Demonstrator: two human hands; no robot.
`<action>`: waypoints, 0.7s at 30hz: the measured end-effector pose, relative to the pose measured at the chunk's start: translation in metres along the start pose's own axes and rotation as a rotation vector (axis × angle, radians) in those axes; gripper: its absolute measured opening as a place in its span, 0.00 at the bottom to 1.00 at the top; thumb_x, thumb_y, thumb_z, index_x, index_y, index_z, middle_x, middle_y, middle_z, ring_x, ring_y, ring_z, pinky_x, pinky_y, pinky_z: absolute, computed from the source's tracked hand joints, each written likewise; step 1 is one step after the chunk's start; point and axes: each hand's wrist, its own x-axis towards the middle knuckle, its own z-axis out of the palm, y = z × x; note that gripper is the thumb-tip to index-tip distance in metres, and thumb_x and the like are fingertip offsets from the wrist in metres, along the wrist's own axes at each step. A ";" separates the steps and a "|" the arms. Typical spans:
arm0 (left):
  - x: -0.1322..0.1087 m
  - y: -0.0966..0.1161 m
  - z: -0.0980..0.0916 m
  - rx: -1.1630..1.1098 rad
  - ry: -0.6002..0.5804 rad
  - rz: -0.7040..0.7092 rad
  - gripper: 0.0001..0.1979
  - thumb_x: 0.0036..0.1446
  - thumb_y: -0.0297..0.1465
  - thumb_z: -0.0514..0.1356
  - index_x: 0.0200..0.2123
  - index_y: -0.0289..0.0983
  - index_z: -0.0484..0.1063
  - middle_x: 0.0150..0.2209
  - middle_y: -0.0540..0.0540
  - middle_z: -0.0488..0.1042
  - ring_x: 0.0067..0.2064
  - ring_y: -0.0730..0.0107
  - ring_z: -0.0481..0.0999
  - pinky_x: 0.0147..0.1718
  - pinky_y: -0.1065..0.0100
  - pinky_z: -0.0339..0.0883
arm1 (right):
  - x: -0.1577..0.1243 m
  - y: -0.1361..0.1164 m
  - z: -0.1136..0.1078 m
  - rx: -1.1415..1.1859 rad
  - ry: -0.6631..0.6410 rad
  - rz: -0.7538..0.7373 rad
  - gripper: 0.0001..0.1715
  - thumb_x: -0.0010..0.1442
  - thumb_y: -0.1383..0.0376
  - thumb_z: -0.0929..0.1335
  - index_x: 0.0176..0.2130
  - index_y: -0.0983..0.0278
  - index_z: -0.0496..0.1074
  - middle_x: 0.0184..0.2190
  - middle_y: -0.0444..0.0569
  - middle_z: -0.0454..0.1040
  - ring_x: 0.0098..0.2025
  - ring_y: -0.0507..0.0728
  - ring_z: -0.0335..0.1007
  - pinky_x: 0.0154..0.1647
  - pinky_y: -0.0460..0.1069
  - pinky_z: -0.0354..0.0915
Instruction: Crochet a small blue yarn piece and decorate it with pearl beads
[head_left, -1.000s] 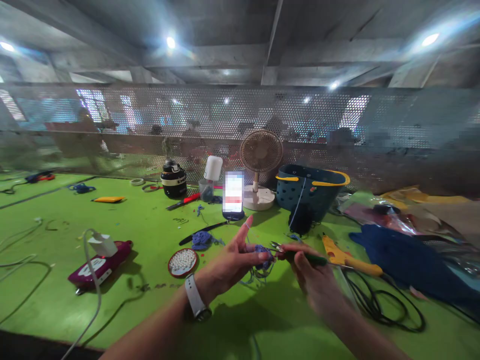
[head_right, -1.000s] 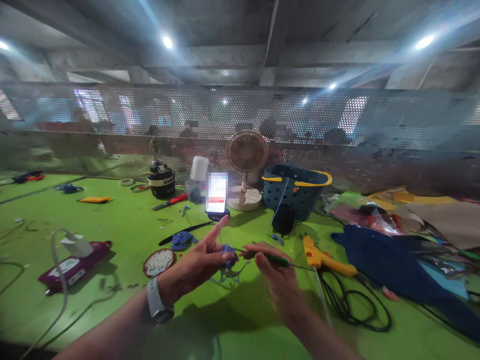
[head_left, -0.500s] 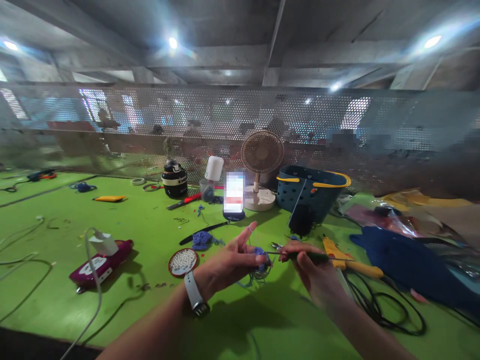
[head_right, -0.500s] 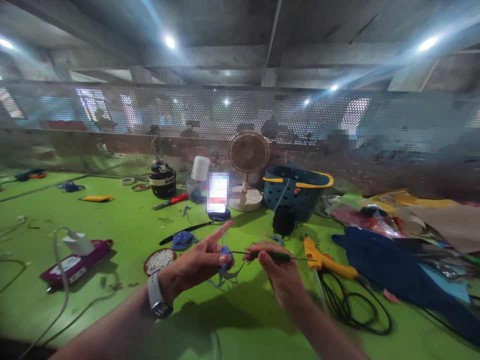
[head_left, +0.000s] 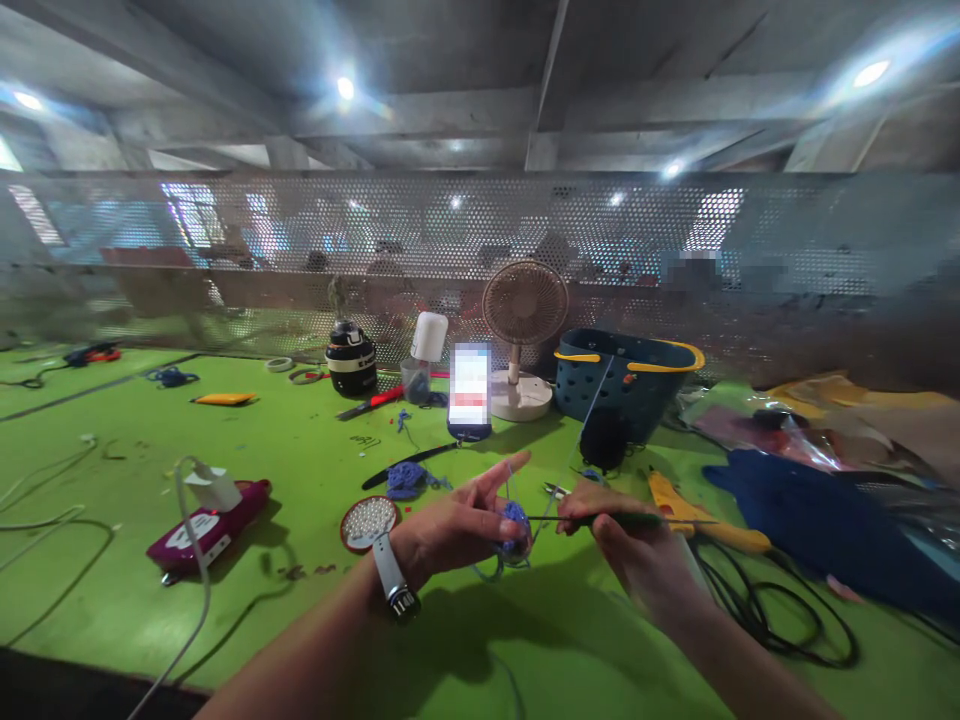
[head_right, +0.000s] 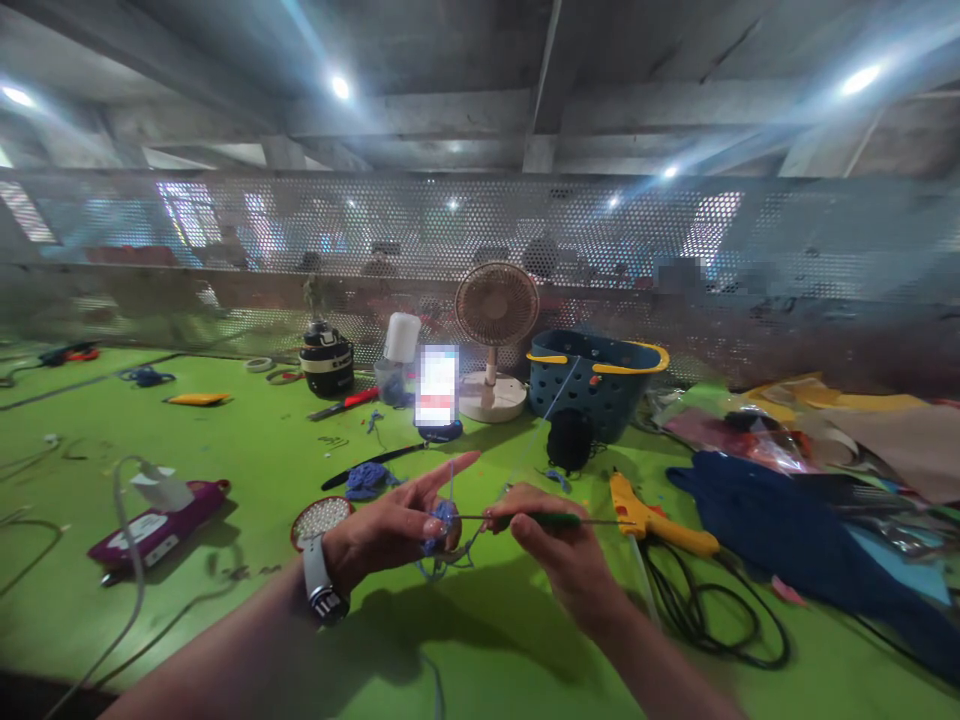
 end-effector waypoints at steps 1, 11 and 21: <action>0.000 0.001 0.000 0.010 -0.003 -0.008 0.50 0.42 0.21 0.71 0.66 0.36 0.49 0.23 0.51 0.77 0.26 0.72 0.75 0.31 0.69 0.59 | -0.001 0.000 0.000 0.003 -0.014 0.000 0.09 0.57 0.55 0.72 0.34 0.54 0.82 0.28 0.47 0.79 0.33 0.57 0.73 0.36 0.51 0.67; -0.004 0.003 0.001 0.033 -0.035 -0.041 0.47 0.42 0.23 0.71 0.64 0.38 0.55 0.23 0.53 0.77 0.25 0.74 0.73 0.31 0.68 0.60 | -0.002 -0.001 -0.002 0.032 -0.057 0.018 0.07 0.59 0.57 0.71 0.35 0.55 0.81 0.28 0.47 0.78 0.32 0.56 0.72 0.35 0.51 0.68; 0.000 0.004 0.009 0.146 0.059 -0.011 0.55 0.42 0.21 0.72 0.68 0.37 0.44 0.27 0.50 0.79 0.29 0.74 0.76 0.33 0.70 0.63 | -0.002 0.002 0.003 0.315 0.144 0.340 0.13 0.46 0.55 0.78 0.27 0.61 0.81 0.24 0.45 0.79 0.27 0.52 0.73 0.30 0.44 0.69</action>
